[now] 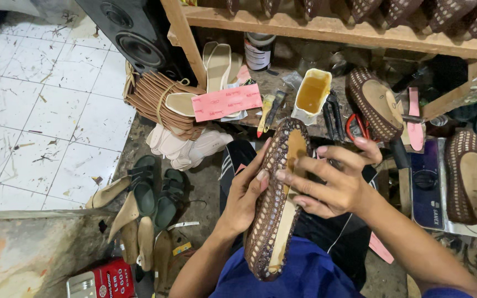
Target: The person applies a yellowish adhesive to the inner lining of a patterned shoe using a small brush, then places the shoe on a nearby surface. The person repeats the process on a second shoe.
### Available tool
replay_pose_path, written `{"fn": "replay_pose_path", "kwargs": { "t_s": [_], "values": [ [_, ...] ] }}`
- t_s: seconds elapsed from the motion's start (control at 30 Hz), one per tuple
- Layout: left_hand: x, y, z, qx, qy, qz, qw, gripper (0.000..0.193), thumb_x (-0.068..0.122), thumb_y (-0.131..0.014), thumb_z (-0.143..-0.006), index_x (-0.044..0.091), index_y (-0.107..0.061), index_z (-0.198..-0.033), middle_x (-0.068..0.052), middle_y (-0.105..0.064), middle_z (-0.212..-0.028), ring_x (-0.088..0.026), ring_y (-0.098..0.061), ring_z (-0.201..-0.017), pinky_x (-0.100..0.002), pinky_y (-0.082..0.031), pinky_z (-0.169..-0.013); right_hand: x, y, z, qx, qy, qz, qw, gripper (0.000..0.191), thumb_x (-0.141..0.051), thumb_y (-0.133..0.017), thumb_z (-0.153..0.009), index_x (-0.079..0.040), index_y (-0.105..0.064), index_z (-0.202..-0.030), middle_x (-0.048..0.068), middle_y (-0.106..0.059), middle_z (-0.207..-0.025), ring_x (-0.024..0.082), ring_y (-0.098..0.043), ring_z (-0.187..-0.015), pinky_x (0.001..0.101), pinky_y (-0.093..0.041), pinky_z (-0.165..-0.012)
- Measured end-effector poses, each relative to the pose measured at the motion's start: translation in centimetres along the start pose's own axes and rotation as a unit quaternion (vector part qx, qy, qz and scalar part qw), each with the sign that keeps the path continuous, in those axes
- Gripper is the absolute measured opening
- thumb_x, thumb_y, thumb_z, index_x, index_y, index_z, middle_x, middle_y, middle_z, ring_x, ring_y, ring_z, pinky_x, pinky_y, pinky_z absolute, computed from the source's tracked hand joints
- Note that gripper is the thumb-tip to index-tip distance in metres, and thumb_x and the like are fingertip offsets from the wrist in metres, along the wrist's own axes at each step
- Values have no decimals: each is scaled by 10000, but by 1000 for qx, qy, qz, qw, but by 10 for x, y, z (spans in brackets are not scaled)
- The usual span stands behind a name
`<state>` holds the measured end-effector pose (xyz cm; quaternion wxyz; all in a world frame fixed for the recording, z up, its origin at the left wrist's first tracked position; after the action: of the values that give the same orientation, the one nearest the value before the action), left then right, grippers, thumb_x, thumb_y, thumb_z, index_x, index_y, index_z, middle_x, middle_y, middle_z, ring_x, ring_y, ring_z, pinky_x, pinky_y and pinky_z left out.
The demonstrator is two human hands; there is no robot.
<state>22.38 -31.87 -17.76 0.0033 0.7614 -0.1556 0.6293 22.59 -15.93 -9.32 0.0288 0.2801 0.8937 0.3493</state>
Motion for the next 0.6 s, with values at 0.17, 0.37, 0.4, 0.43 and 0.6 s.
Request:
{"fn": "replay_pose_path", "kwargs": {
  "t_s": [0.17, 0.37, 0.4, 0.43, 0.6],
  "values": [
    [-1, -1, -1, -3, -10, 13, 1000, 564, 232, -435, -1126, -14, -321, -1620, -127, -457, -1623, -163, -446, -1452, -301, -314, -1235, -1, 2, -1, 14, 3, -7, 1000, 426, -546, -538, -997, -314, -802, -1237, -45, -723, -1096, 248, -478, -1085, 501, -187, -1087],
    [2, 1, 0, -5, -10, 1, 1000, 580, 275, -421, -1128, 4, -322, -1630, -127, -479, -1614, -160, -469, -1441, -303, -317, -1237, -2, 2, -2, 11, 21, -20, 1000, 354, -454, -595, -969, -306, -811, -1206, -58, -722, -1049, 233, -506, -1050, 495, -181, -1090],
    [1, 1, 1, -4, -3, 6, 1000, 577, 267, -429, -1127, 5, -321, -1629, -128, -480, -1612, -159, -470, -1435, -304, -321, -1231, -2, 0, -1, 2, 18, -32, 999, 356, -456, -598, -962, -309, -811, -1207, -58, -718, -1047, 235, -507, -1051, 498, -178, -1088],
    [1, 2, 0, -3, 1, 10, 1000, 574, 259, -437, -1126, 7, -321, -1628, -129, -481, -1609, -159, -471, -1428, -306, -324, -1224, -3, -2, -2, -4, 17, -43, 999, 359, -458, -602, -955, -312, -811, -1207, -58, -714, -1044, 238, -508, -1052, 501, -176, -1086],
    [1, 3, -1, -4, -1, -13, 1000, 557, 201, -444, -1114, 2, -335, -1622, -135, -495, -1601, -165, -472, -1437, -299, -309, -1234, -3, -2, -1, -8, 11, -66, 998, 335, -444, -626, -945, -310, -803, -1196, -63, -713, -1057, 236, -518, -1065, 506, -173, -1089]
  ]
}}
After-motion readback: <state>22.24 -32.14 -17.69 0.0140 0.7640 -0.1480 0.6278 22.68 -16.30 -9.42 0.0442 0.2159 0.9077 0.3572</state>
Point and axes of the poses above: each hand's wrist, its own z-axis away from the middle knuckle, its own y-axis out of the back of the hand, x = y × z, the point moved 8 cm from there along -z, towards the middle knuckle
